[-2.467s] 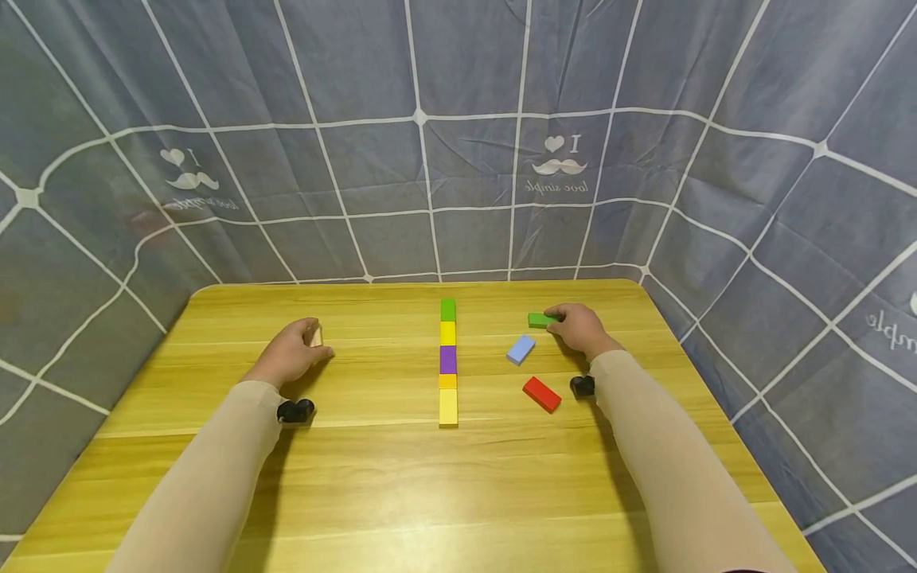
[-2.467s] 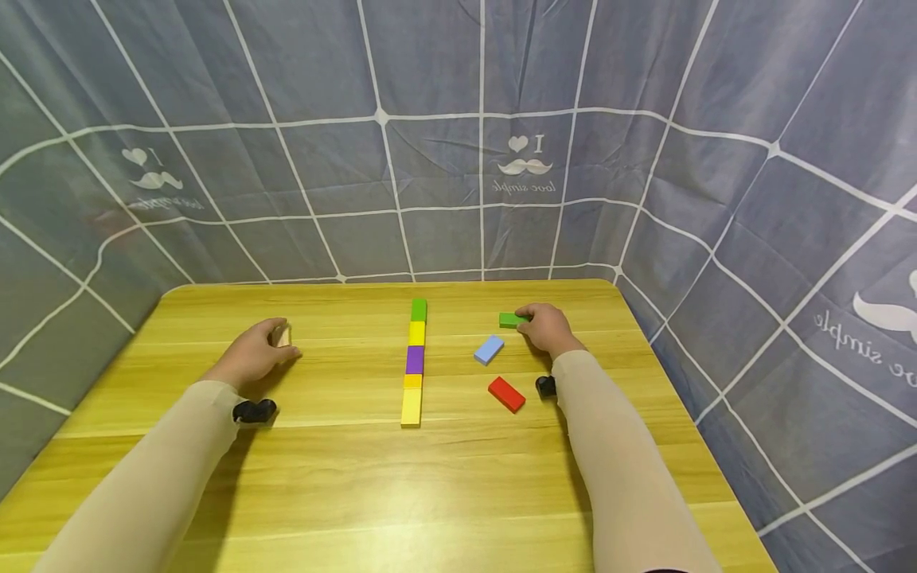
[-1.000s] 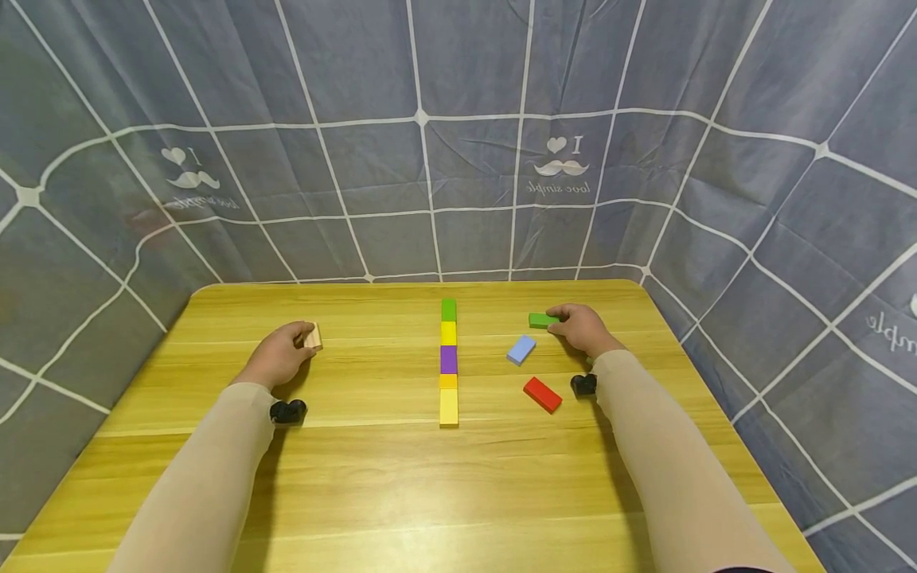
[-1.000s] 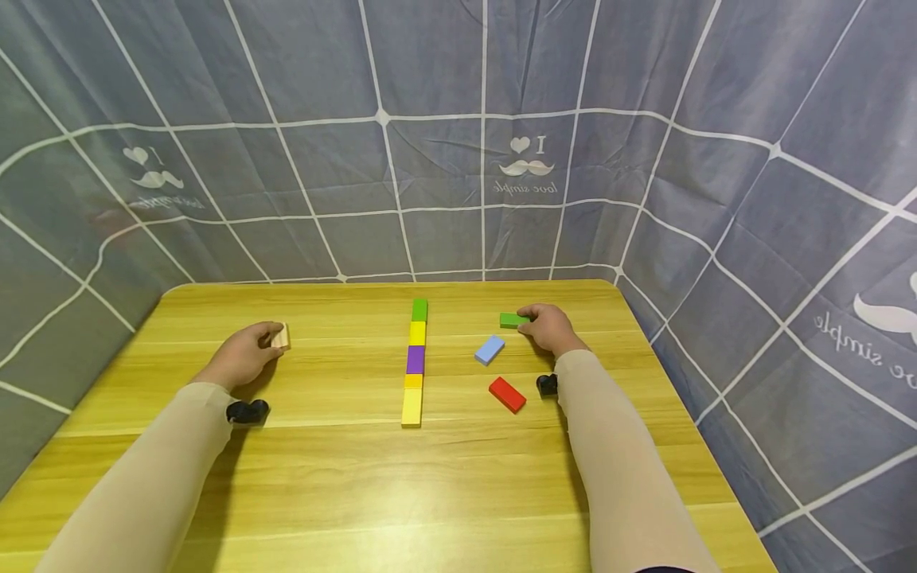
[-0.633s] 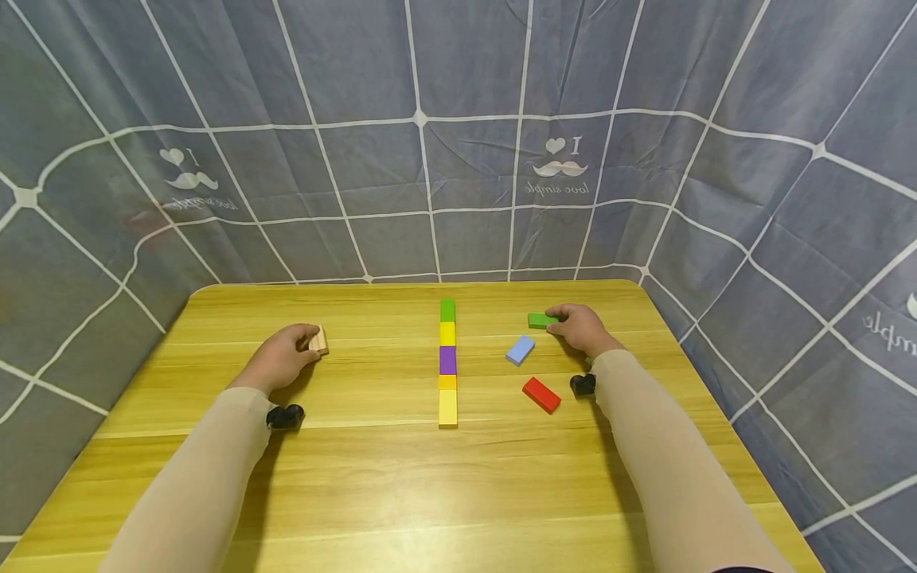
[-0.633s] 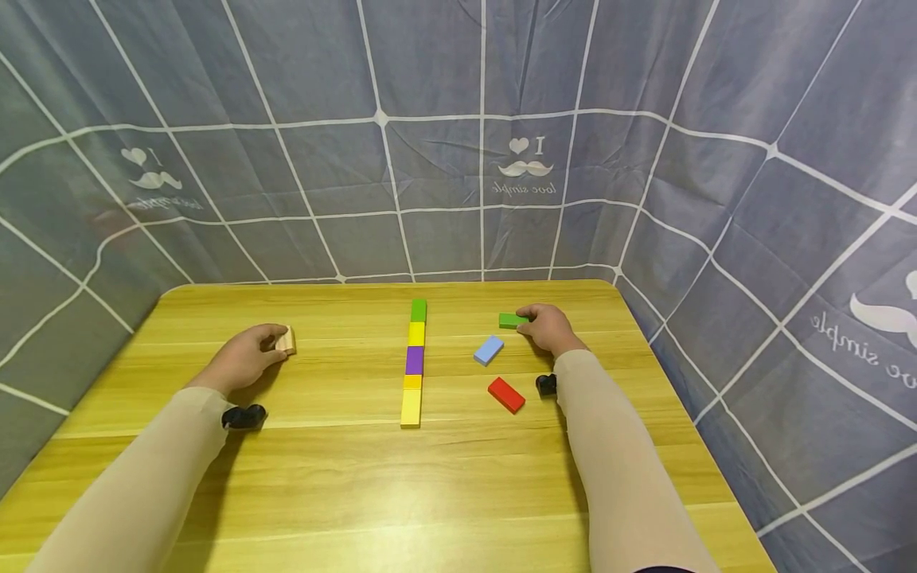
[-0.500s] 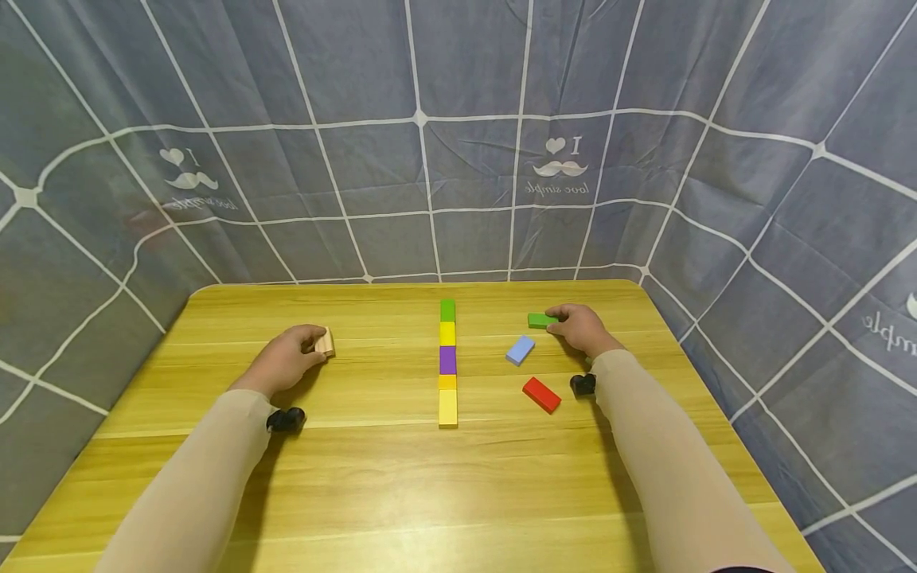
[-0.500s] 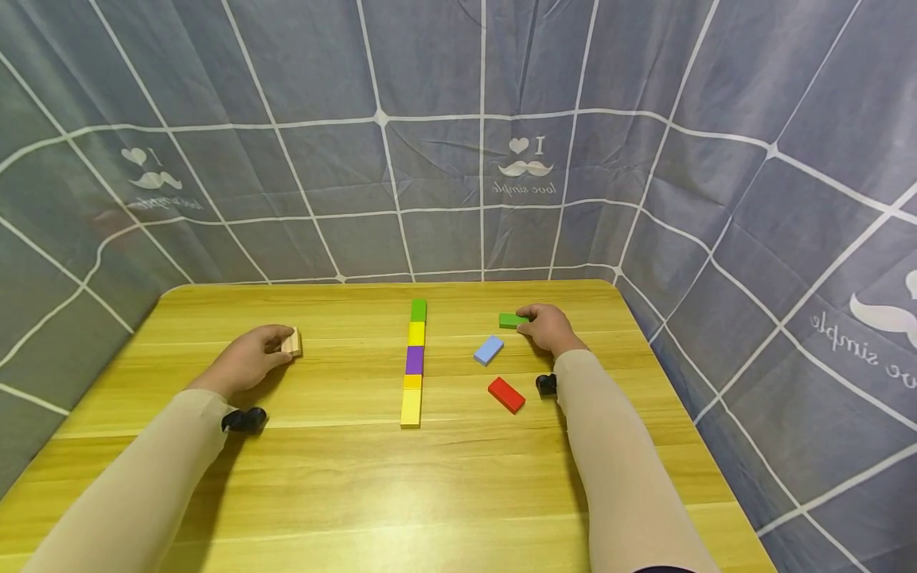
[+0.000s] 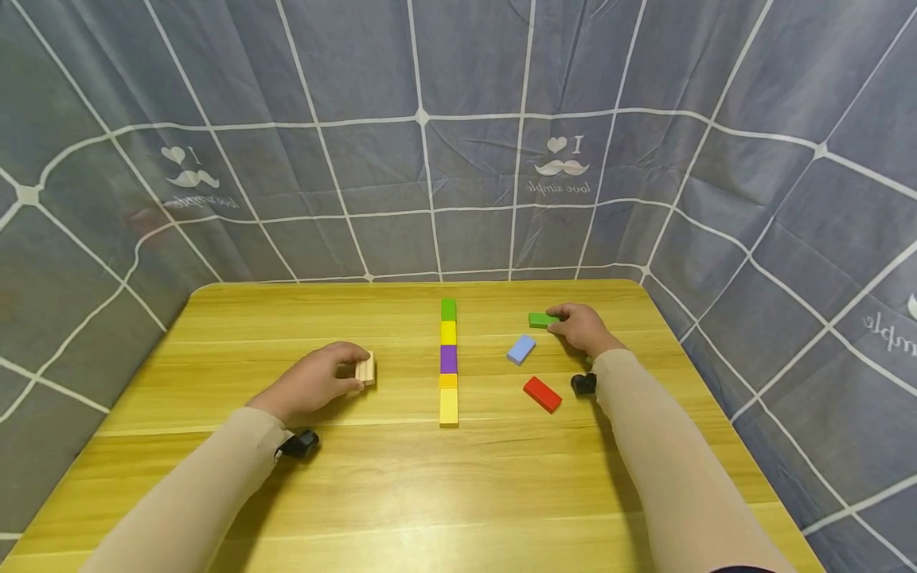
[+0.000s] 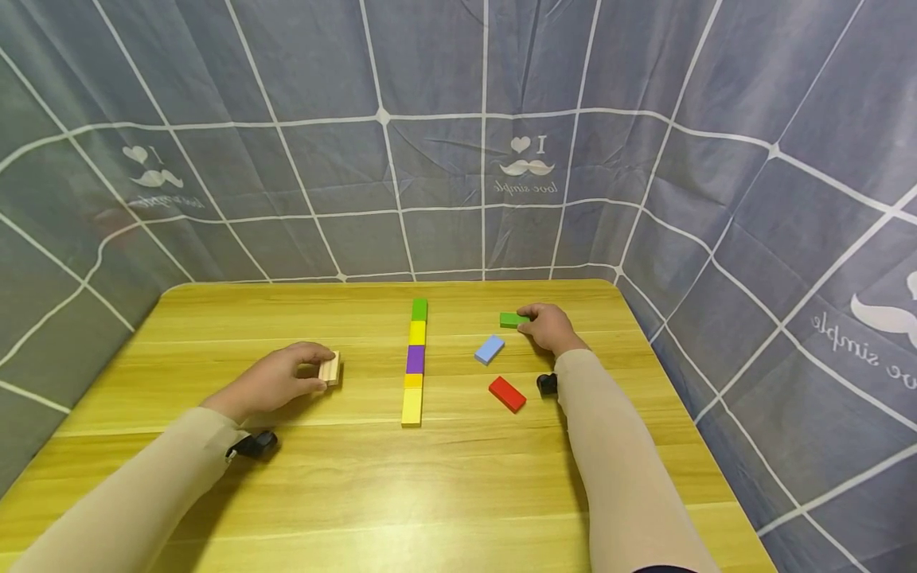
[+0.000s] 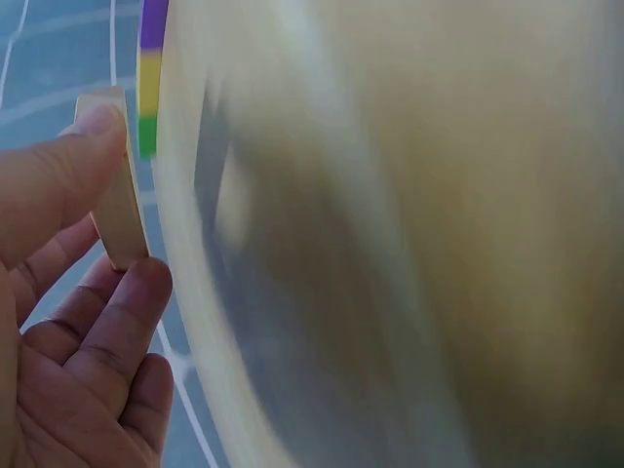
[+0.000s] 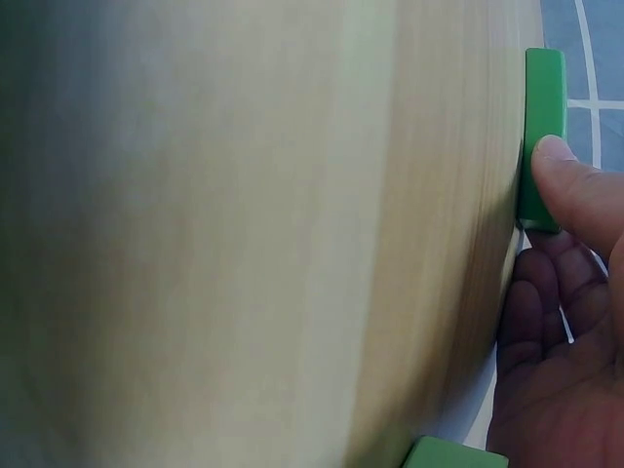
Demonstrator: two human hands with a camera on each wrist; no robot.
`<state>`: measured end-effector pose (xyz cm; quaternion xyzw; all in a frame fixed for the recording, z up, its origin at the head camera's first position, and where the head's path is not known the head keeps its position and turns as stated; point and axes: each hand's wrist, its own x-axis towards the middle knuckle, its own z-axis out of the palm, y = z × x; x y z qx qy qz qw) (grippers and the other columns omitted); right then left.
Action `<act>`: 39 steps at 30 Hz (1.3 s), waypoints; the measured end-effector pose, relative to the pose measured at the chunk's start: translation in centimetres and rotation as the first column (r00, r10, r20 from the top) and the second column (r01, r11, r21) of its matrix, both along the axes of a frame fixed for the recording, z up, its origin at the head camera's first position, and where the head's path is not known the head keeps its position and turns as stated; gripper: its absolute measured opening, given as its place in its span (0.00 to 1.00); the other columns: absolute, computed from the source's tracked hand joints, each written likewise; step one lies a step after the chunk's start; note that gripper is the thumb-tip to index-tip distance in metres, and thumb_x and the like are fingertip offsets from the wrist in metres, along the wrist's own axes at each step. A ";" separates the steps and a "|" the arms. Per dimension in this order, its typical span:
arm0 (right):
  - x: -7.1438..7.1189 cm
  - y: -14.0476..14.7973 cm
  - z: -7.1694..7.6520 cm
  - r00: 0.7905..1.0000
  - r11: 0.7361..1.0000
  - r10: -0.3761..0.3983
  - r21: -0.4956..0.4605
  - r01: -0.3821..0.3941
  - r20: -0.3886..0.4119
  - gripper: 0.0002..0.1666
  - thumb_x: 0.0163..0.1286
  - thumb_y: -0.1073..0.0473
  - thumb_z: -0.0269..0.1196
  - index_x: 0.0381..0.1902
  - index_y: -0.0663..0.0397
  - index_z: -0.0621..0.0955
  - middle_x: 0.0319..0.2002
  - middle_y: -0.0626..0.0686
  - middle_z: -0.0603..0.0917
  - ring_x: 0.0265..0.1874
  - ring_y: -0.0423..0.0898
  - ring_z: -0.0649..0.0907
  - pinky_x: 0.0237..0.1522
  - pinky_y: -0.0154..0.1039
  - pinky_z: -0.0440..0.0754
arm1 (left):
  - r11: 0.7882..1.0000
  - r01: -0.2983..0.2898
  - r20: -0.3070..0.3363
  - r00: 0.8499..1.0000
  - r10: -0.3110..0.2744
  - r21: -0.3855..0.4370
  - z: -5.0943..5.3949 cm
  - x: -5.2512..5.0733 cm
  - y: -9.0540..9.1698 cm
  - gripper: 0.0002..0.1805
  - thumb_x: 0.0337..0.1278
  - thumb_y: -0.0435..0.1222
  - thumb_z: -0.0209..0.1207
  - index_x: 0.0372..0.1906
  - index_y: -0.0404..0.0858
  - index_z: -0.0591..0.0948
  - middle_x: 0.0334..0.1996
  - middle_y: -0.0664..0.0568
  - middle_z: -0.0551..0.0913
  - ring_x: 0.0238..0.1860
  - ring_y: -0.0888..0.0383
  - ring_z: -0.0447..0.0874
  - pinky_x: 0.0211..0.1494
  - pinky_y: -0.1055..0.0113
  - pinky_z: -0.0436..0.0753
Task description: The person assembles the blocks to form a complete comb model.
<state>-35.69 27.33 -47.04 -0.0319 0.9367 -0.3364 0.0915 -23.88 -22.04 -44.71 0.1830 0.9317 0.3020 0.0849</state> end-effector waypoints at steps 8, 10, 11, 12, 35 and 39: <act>0.0 0.0 0.0 1.000 1.000 0.002 0.004 -0.002 -0.001 0.27 0.78 0.58 0.64 0.72 0.59 0.78 0.66 0.65 0.81 0.62 0.61 0.79 0.68 0.57 0.76 | 0.991 0.128 -0.011 0.992 -0.129 -0.037 0.3 2.5 3.6 0.27 0.62 0.43 0.74 0.63 0.39 0.83 0.64 0.47 0.83 0.66 0.45 0.81 0.71 0.45 0.79; 0.0 0.0 0.0 1.000 1.000 0.000 0.004 0.000 0.001 0.27 0.78 0.58 0.64 0.72 0.59 0.78 0.66 0.65 0.81 0.62 0.61 0.79 0.68 0.57 0.76 | 0.986 0.164 -0.013 0.986 -0.165 -0.038 0.3 3.1 4.5 0.26 0.60 0.42 0.75 0.62 0.40 0.84 0.62 0.49 0.84 0.64 0.47 0.82 0.70 0.46 0.80; 0.0 0.0 -0.1 1.000 1.000 -0.002 0.001 0.002 0.003 0.27 0.78 0.58 0.64 0.72 0.58 0.78 0.66 0.65 0.81 0.62 0.61 0.79 0.68 0.57 0.76 | 0.983 0.183 -0.014 0.983 -0.183 -0.036 0.4 3.3 4.8 0.26 0.60 0.42 0.75 0.61 0.40 0.84 0.61 0.50 0.84 0.63 0.48 0.83 0.70 0.47 0.80; 0.0 0.0 -0.1 1.000 1.000 -0.002 0.000 0.002 0.004 0.27 0.78 0.58 0.64 0.72 0.58 0.78 0.66 0.65 0.81 0.62 0.61 0.79 0.69 0.57 0.76 | 0.980 0.196 -0.012 0.980 -0.197 -0.033 0.4 3.6 5.2 0.26 0.59 0.42 0.75 0.61 0.40 0.84 0.61 0.51 0.84 0.62 0.49 0.83 0.70 0.47 0.80; -0.2 0.1 -0.4 1.000 1.000 0.000 -0.005 0.000 0.000 0.27 0.79 0.57 0.63 0.72 0.58 0.78 0.66 0.66 0.80 0.63 0.61 0.79 0.69 0.57 0.75 | 0.927 0.355 -0.014 0.933 -0.359 -0.118 0.1 7.1 9.5 0.25 0.57 0.48 0.76 0.58 0.47 0.85 0.58 0.61 0.84 0.57 0.63 0.81 0.66 0.59 0.82; -0.2 0.1 -0.3 1.000 1.000 -0.004 -0.002 0.004 -0.001 0.27 0.79 0.57 0.63 0.72 0.58 0.78 0.66 0.65 0.80 0.64 0.61 0.78 0.70 0.58 0.75 | 0.921 0.367 -0.017 0.928 -0.373 -0.131 0.0 7.6 10.3 0.25 0.58 0.49 0.76 0.58 0.47 0.85 0.58 0.60 0.84 0.56 0.64 0.81 0.65 0.61 0.83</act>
